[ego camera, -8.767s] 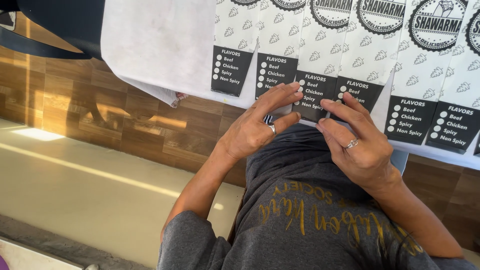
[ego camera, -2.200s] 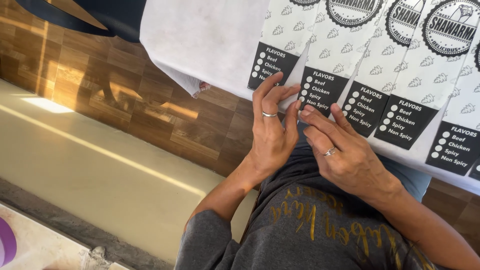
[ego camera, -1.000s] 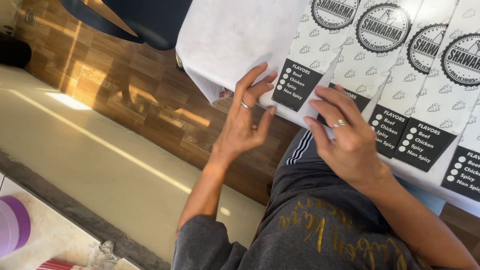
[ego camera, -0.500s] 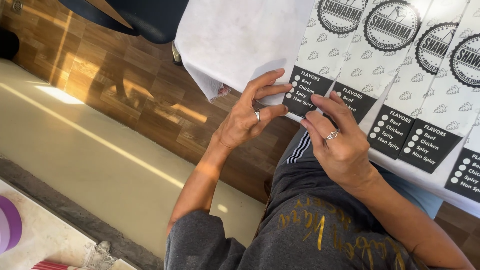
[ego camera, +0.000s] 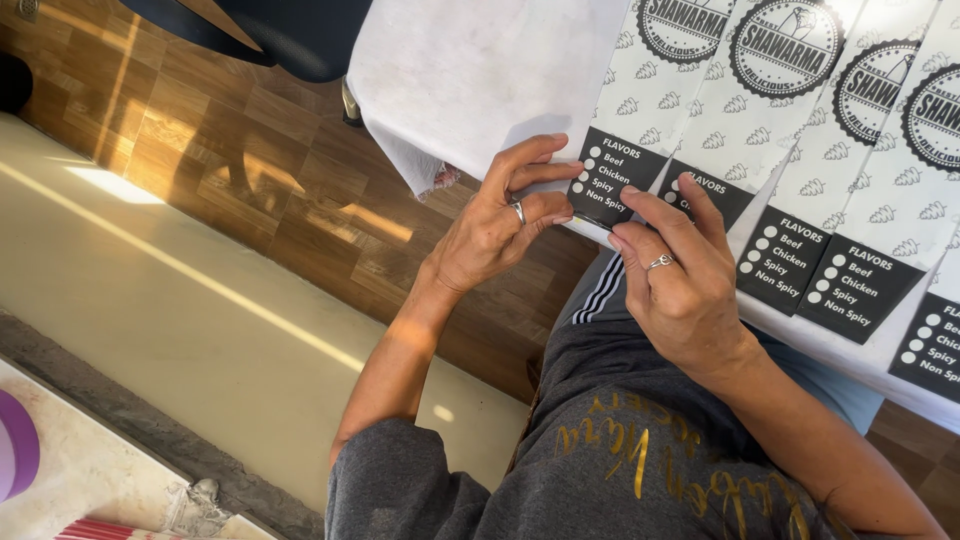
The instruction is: Applying glue to the edges of paper sleeves and stacking them for assembly.
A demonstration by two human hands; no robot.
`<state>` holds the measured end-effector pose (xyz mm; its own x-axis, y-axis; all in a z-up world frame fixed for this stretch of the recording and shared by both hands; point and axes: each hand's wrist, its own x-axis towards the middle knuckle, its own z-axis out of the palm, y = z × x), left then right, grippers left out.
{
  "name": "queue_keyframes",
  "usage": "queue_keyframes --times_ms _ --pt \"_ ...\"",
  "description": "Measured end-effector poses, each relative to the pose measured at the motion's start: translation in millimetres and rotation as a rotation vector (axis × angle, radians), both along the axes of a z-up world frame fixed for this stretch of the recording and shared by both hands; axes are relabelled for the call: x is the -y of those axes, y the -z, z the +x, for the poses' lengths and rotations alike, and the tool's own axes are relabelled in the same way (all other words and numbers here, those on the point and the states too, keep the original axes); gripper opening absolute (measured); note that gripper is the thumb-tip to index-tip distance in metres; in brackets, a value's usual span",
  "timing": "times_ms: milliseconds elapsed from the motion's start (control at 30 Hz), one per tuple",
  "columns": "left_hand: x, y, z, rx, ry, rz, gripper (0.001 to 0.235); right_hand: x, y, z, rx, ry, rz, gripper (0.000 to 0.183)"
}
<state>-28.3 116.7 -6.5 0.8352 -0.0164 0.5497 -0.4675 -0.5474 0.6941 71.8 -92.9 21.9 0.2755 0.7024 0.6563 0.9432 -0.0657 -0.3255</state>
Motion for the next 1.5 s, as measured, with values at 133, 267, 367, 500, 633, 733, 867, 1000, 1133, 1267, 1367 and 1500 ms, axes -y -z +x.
queue_keyframes --times_ms 133,267,367,500,633,733,867,1000,1133,1267,1367,1500 --pt "2 -2 3 -0.052 -0.036 0.043 0.006 -1 1 1 -0.005 0.052 -0.048 0.007" --pt "6 -12 3 -0.139 -0.044 0.017 0.015 -2 4 4 -0.133 0.078 -0.097 0.008" --pt "11 -27 6 -0.185 -0.058 -0.049 0.016 -6 4 3 -0.171 0.094 -0.073 0.004" --pt "15 -29 9 -0.255 -0.100 -0.062 0.016 -9 4 4 -0.187 0.104 -0.040 0.008" --pt "18 -32 9 -0.250 -0.131 -0.068 0.008 -10 5 5 -0.243 0.105 -0.017 0.011" --pt "20 -31 11 -0.238 -0.162 -0.082 0.008 -11 0 6 -0.292 0.105 -0.013 0.015" --pt "26 -37 10 -0.262 -0.237 -0.096 0.015 -12 -8 9 -0.271 0.112 -0.020 0.022" --pt "30 -36 12 -0.250 -0.280 -0.144 0.030 -13 -5 9 -0.231 0.118 -0.035 0.021" --pt "33 -30 14 -0.208 -0.289 -0.221 0.031 -13 0 12 -0.253 0.104 -0.065 0.021" --pt "35 -22 11 -0.191 -0.292 -0.237 0.034 -6 -10 11 -0.388 0.049 -0.076 0.014" --pt "44 -21 11 -0.113 -0.345 -0.187 0.022 -8 -10 13 -0.427 0.049 -0.078 0.024" --pt "62 -5 19 -0.008 -0.526 -0.098 0.025 -9 -9 10 -0.369 0.056 -0.077 0.008"
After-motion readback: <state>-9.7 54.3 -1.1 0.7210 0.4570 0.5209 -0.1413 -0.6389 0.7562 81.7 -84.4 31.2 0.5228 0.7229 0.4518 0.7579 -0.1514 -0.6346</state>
